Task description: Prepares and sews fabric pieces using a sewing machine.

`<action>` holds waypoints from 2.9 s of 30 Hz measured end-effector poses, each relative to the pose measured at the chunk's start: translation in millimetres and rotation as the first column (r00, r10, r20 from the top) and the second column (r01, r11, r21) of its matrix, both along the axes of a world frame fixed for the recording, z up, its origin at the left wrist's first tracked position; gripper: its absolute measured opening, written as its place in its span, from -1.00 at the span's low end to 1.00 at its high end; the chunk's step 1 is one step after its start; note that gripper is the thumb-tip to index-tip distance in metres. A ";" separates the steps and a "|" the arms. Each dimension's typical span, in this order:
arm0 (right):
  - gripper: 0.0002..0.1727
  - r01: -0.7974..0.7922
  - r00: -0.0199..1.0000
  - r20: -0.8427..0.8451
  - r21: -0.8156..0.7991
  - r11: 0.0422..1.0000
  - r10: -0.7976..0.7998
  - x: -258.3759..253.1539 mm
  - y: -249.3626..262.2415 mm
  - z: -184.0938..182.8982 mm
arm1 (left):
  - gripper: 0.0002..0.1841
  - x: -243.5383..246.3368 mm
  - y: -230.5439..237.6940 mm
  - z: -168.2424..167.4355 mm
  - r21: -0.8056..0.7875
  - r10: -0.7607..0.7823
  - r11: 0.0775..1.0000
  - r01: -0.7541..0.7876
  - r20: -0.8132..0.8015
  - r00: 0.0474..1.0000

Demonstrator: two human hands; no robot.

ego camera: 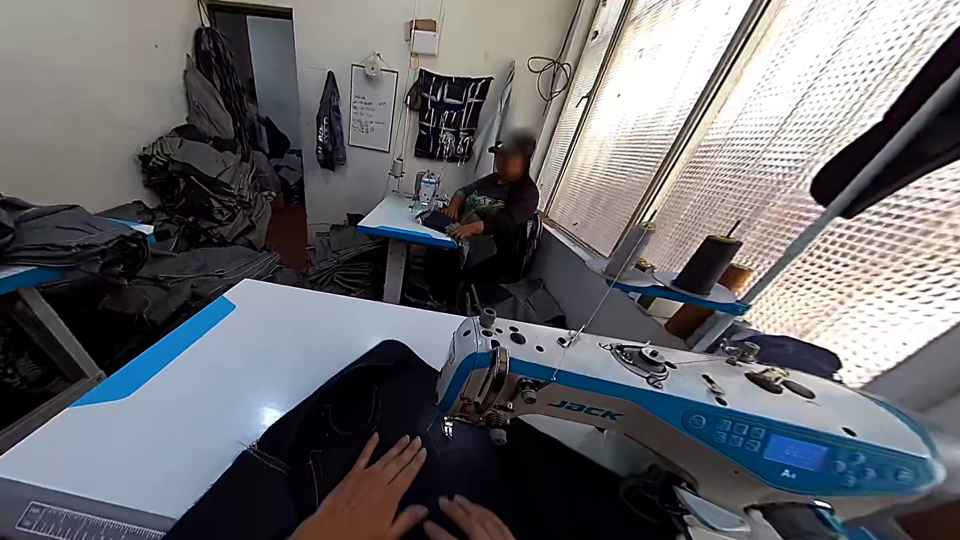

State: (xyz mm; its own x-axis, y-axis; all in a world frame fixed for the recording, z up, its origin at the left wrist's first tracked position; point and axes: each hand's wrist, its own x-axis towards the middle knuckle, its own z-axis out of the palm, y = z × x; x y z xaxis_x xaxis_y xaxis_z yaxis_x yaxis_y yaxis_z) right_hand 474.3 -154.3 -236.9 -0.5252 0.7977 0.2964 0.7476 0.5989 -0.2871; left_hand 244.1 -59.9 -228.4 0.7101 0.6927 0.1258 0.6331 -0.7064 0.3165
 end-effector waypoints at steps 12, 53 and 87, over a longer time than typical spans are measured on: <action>-0.40 0.170 0.984 0.051 0.041 0.985 -0.172 -15.9 -53.8 -8.2 | -0.24 5.4 -18.8 15.4 -0.129 -0.195 0.975 0.179 -0.124 0.973; -0.25 0.295 0.913 0.145 0.414 0.861 -0.382 -51.9 -15.5 -15.0 | -0.22 -4.9 71.8 -0.3 0.111 -0.456 0.882 0.458 -0.043 0.889; -0.34 0.326 0.909 0.153 0.319 0.890 -0.388 -54.3 -2.0 -5.7 | -0.22 -2.2 99.9 -3.4 0.155 -0.538 0.831 0.535 -0.026 0.843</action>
